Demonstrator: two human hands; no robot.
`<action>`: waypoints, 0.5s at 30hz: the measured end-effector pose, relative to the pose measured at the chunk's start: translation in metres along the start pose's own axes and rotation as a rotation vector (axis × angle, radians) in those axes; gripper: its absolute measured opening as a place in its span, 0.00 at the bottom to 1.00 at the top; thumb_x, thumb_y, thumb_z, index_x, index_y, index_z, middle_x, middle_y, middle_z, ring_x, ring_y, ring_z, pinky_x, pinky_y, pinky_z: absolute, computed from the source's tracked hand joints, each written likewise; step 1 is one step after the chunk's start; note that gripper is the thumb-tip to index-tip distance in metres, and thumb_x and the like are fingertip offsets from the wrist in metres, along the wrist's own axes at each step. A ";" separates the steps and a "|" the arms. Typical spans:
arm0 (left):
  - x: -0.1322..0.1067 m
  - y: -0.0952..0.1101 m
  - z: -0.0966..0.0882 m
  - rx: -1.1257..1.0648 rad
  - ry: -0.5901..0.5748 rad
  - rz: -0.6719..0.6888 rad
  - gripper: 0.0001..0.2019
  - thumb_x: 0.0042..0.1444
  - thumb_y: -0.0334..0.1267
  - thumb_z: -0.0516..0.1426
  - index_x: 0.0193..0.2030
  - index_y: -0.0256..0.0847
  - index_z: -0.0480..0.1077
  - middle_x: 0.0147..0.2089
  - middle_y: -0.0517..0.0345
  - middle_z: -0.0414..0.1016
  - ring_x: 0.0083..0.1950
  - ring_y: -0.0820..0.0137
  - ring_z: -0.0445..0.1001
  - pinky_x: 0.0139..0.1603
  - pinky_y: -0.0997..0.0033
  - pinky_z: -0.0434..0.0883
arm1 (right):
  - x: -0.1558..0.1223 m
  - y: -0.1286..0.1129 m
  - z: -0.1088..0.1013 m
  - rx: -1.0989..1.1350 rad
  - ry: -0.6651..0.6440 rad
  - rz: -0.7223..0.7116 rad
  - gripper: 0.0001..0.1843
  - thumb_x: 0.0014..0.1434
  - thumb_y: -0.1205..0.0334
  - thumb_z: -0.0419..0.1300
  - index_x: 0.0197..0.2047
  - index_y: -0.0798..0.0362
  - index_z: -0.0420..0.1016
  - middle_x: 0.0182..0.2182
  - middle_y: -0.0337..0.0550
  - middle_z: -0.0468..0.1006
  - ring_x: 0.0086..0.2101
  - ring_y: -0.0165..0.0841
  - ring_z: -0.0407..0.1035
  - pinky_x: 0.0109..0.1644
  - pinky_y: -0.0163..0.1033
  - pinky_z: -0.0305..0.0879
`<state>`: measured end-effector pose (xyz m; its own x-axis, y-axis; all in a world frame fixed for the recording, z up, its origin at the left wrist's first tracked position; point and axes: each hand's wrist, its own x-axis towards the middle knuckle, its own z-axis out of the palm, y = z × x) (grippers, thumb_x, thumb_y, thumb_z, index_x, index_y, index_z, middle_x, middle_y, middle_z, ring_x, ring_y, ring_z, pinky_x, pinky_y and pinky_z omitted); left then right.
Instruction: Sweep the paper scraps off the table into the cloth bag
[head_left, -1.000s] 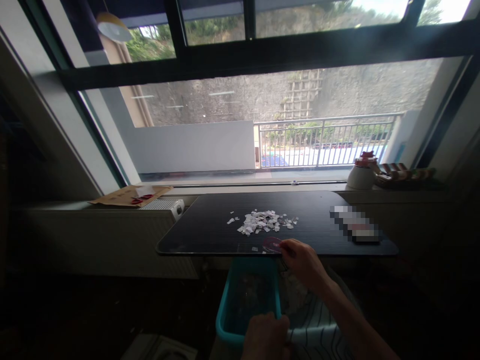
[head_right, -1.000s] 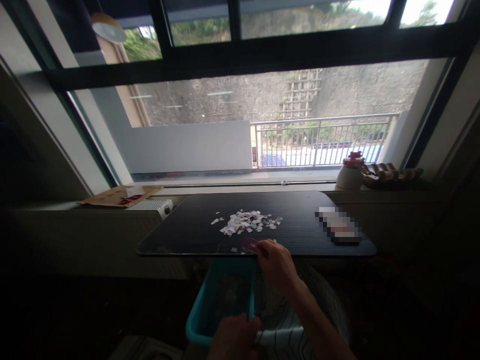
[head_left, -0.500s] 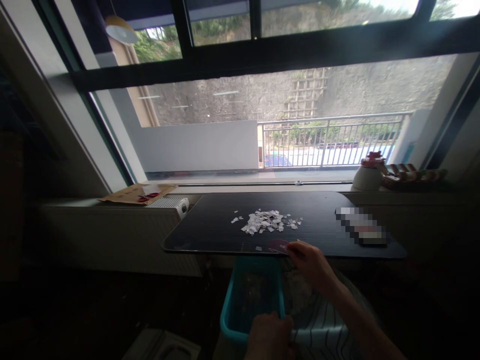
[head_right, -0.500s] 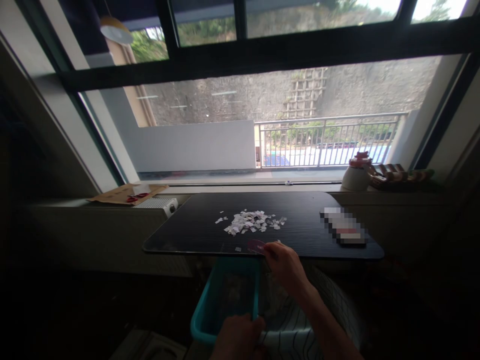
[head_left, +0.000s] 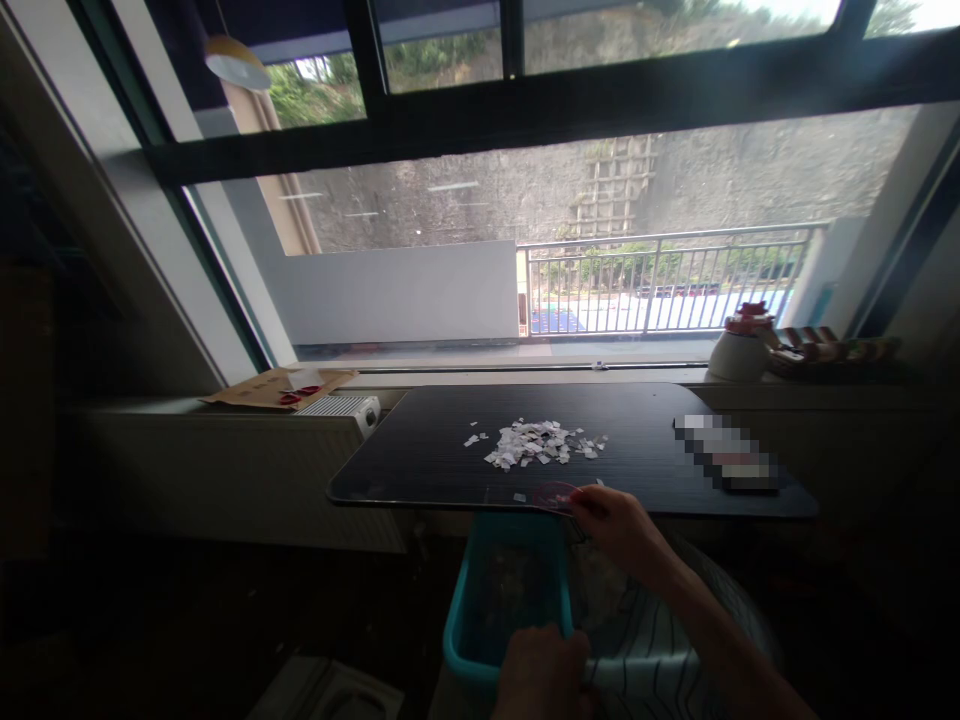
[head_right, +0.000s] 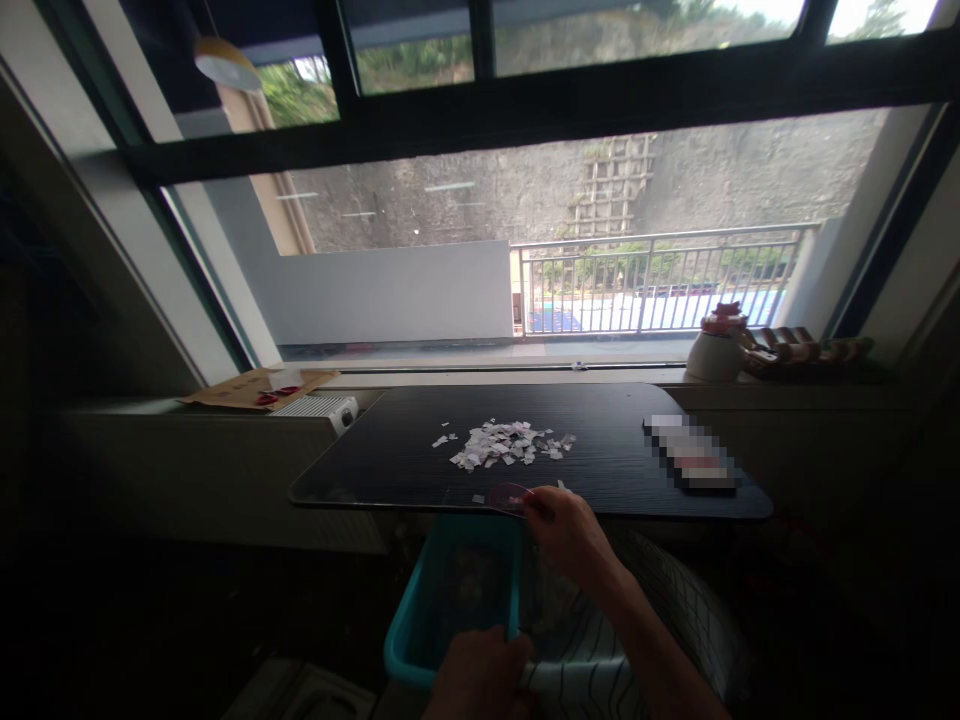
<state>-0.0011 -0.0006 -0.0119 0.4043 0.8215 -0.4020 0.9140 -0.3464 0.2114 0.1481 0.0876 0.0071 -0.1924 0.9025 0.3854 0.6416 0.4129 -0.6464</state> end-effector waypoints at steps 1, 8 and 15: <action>0.000 0.000 0.000 0.001 -0.003 -0.002 0.18 0.51 0.42 0.55 0.48 0.40 0.71 0.46 0.45 0.74 0.47 0.52 0.73 0.45 0.57 0.68 | 0.004 -0.001 0.001 0.008 0.015 -0.001 0.15 0.58 0.57 0.52 0.36 0.54 0.78 0.27 0.42 0.78 0.27 0.33 0.69 0.31 0.35 0.62; 0.003 -0.003 0.001 -0.005 -0.031 -0.008 0.19 0.51 0.43 0.56 0.49 0.41 0.70 0.47 0.45 0.74 0.47 0.52 0.72 0.44 0.58 0.67 | 0.019 -0.011 0.008 0.032 -0.056 -0.024 0.15 0.58 0.57 0.52 0.36 0.53 0.78 0.29 0.42 0.79 0.29 0.33 0.70 0.31 0.35 0.62; 0.000 -0.001 0.005 -0.013 0.010 -0.005 0.17 0.50 0.41 0.55 0.47 0.40 0.71 0.45 0.44 0.74 0.45 0.51 0.73 0.44 0.56 0.68 | -0.012 0.012 -0.024 0.079 0.057 0.065 0.15 0.57 0.53 0.53 0.37 0.54 0.76 0.29 0.42 0.78 0.29 0.32 0.70 0.32 0.34 0.64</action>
<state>-0.0016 -0.0021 -0.0168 0.3994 0.8278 -0.3939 0.9154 -0.3367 0.2206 0.1760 0.0789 0.0099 -0.1085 0.9201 0.3762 0.5904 0.3642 -0.7203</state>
